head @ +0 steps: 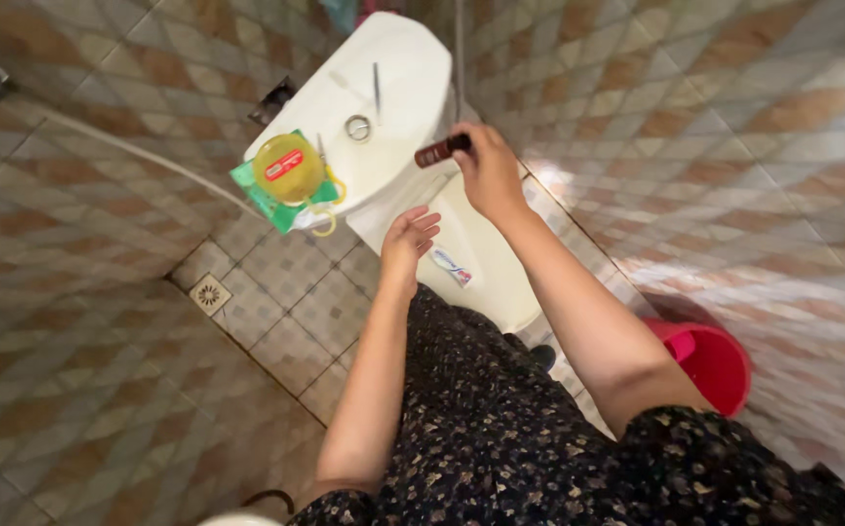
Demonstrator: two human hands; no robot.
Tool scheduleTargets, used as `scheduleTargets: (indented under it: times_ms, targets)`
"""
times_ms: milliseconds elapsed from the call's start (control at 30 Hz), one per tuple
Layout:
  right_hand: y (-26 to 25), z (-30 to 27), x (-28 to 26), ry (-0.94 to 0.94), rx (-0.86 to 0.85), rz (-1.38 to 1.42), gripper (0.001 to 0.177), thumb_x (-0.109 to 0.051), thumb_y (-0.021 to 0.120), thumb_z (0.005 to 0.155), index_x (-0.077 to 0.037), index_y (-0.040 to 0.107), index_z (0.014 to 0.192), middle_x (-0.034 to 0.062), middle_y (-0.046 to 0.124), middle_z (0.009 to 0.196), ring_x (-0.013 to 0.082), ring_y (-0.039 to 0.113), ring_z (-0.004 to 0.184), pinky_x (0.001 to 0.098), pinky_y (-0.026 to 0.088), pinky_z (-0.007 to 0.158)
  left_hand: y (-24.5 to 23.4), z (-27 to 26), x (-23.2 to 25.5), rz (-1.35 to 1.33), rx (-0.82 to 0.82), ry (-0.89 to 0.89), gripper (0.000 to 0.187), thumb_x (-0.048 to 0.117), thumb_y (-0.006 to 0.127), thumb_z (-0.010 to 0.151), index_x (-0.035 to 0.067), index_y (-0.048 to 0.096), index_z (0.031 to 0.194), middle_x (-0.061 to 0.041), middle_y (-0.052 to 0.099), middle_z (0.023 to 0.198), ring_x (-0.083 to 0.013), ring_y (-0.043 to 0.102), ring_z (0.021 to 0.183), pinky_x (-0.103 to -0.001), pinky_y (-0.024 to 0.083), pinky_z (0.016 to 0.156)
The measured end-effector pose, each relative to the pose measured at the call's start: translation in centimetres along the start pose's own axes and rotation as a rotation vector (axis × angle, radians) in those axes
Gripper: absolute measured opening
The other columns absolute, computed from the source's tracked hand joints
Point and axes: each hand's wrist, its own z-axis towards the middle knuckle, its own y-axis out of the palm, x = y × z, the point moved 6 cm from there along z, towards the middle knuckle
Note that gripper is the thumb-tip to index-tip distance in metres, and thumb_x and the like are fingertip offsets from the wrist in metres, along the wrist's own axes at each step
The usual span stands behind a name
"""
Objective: The person repeatedly picks up various bathroom items from the toilet tank lid and places them onto a wall-mounted wire rack. Items handled include toothbrushes, small bottles, a toothpaste tube, a plastic container, a packet, and scissors. The person moves each item individually from the toilet to the rack.
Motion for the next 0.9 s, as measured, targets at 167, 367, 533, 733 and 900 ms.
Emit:
scheduleTargets:
  times_ms: [167,367,533,733,900]
  targets:
    - [-10.9,-6.2,-3.0,0.056,-0.037,0.069,0.031,0.003,0.064,0.095,-0.010,0.063,0.123,0.0142,0.065,0.116,0.0299,0.067,0.105,0.0361,0.054,0.088,7.3,-3.5,0.9,-0.159,-0.183,-0.003,0.048,0.014,0.044,0.095,0.003,0.051,0.142,-0.015,0.069,0.126,-0.0250,0.068,0.111,-0.038,0.051,0.097]
    - [-24.1,-13.2,-4.2,0.014,-0.026,0.114,0.035,0.009,0.056,0.094,-0.008,0.063,0.124,0.0101,0.064,0.116,0.0270,0.063,0.113,0.0348,0.049,0.097,20.1,-10.4,0.1,-0.273,-0.615,-0.106,0.043,0.023,0.046,0.108,-0.005,0.056,0.139,-0.017,0.070,0.117,-0.0226,0.067,0.097,-0.036,0.054,0.089]
    - [-32.8,-19.5,-2.2,0.232,0.119,0.534,0.040,-0.001,0.050,0.103,-0.009,0.052,0.142,0.0028,0.060,0.117,0.0139,0.060,0.110,0.0293,0.052,0.097,30.3,-16.9,-1.7,-0.223,-0.892,-0.131,0.040,0.024,0.051,0.110,-0.003,0.056,0.139,-0.014,0.069,0.117,-0.0174,0.065,0.096,-0.033,0.053,0.090]
    - [-42.2,-27.1,-1.5,0.161,0.326,0.466,0.040,-0.008,0.055,0.108,-0.006,0.049,0.147,0.0051,0.063,0.119,0.0124,0.062,0.107,0.0269,0.053,0.093,40.4,-24.0,-4.7,-0.259,-1.131,-0.261,0.042,0.029,0.051,0.113,-0.003,0.056,0.140,-0.013,0.069,0.114,-0.0169,0.065,0.094,-0.031,0.054,0.087]
    - [-48.1,-33.2,-0.3,0.247,0.490,0.580,0.047,-0.007,0.060,0.100,-0.004,0.048,0.145,0.0052,0.061,0.117,0.0123,0.063,0.093,0.0287,0.057,0.074,47.4,-28.8,-7.7,-0.161,-1.108,-0.117,0.038,0.020,0.056,0.105,0.003,0.050,0.138,-0.010,0.068,0.118,-0.0165,0.065,0.100,-0.031,0.055,0.090]
